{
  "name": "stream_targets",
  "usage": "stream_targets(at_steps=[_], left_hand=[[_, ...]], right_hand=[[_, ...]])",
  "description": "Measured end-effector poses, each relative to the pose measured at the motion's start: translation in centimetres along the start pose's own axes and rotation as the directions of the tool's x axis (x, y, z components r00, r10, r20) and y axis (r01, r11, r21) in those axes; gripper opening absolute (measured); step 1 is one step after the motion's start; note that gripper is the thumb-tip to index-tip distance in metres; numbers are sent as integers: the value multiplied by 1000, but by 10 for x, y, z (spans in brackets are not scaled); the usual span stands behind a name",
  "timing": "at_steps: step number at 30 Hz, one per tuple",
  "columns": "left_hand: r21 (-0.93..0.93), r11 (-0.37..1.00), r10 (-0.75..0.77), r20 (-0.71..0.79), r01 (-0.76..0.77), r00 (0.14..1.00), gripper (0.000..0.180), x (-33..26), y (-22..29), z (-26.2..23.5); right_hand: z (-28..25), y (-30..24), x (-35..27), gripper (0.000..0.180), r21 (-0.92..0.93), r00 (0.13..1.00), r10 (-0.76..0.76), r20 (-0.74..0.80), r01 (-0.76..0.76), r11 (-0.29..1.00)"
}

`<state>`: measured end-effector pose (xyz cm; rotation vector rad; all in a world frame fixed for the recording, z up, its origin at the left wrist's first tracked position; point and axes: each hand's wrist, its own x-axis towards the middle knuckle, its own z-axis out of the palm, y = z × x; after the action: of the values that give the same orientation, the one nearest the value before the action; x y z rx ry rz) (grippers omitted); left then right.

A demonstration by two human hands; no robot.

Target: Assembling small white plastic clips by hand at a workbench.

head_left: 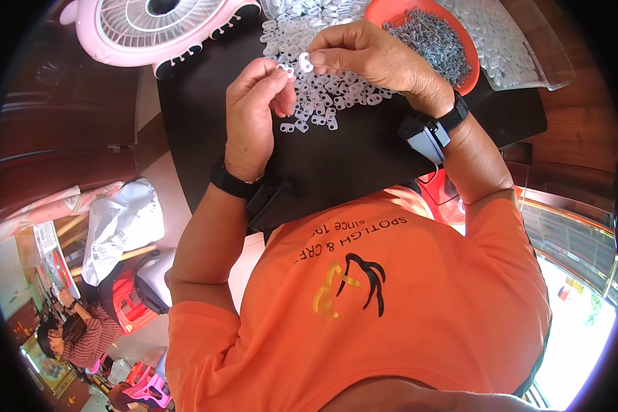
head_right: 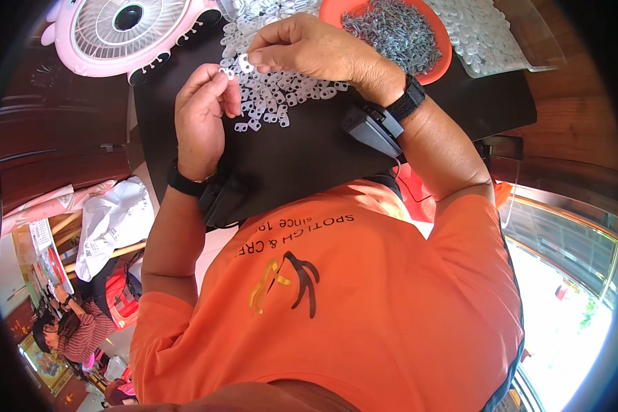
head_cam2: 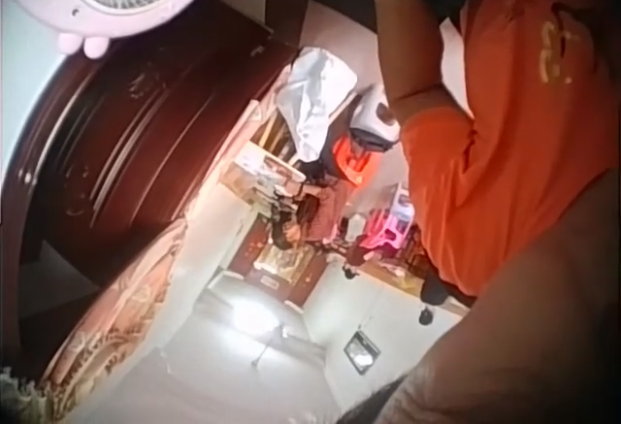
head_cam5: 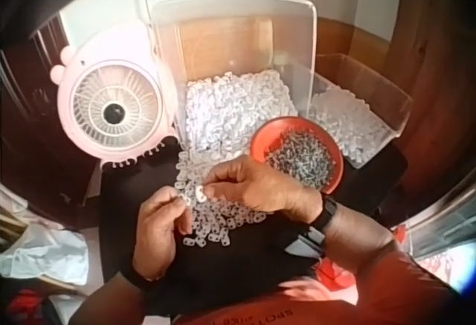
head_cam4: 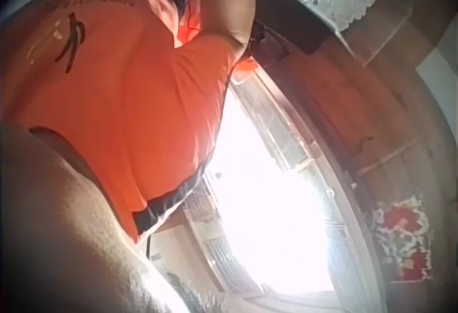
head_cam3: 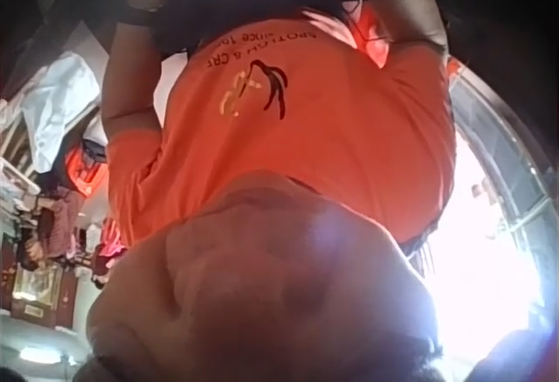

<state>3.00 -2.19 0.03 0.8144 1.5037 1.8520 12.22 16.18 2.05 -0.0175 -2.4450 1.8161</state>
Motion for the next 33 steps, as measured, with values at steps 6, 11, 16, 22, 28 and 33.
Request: stream_targets(at_steps=[6, 11, 16, 22, 28, 33], left_hand=[[-17, 1000, -9, 23, 10, 1000, 18, -2, 2, 3], [-129, 989, -56, 75, 65, 996, 18, -2, 2, 4], [-195, 978, -58, 69, 70, 996, 18, 0, -2, 1], [-186, 982, -29, 56, 39, 998, 18, 0, -1, 2], [-214, 977, -6, 38, 14, 999, 18, 0, -2, 3], [-222, 975, -3, 51, 14, 999, 18, 0, -4, 2]], right_hand=[[4, 2, 1, 22, 42, 1000, 17, -9, -16, 999], [9, 5, 3, 22, 124, 999, 36, 16, -38, 992], [13, 1, 3, 19, 159, 999, 40, 5, -41, 986], [15, 3, 3, 18, 246, 1000, 8, -18, -4, 969], [16, 3, 3, 17, 285, 1000, -3, -17, 7, 959], [17, 4, 4, 17, 244, 1000, 21, -11, -18, 969]])
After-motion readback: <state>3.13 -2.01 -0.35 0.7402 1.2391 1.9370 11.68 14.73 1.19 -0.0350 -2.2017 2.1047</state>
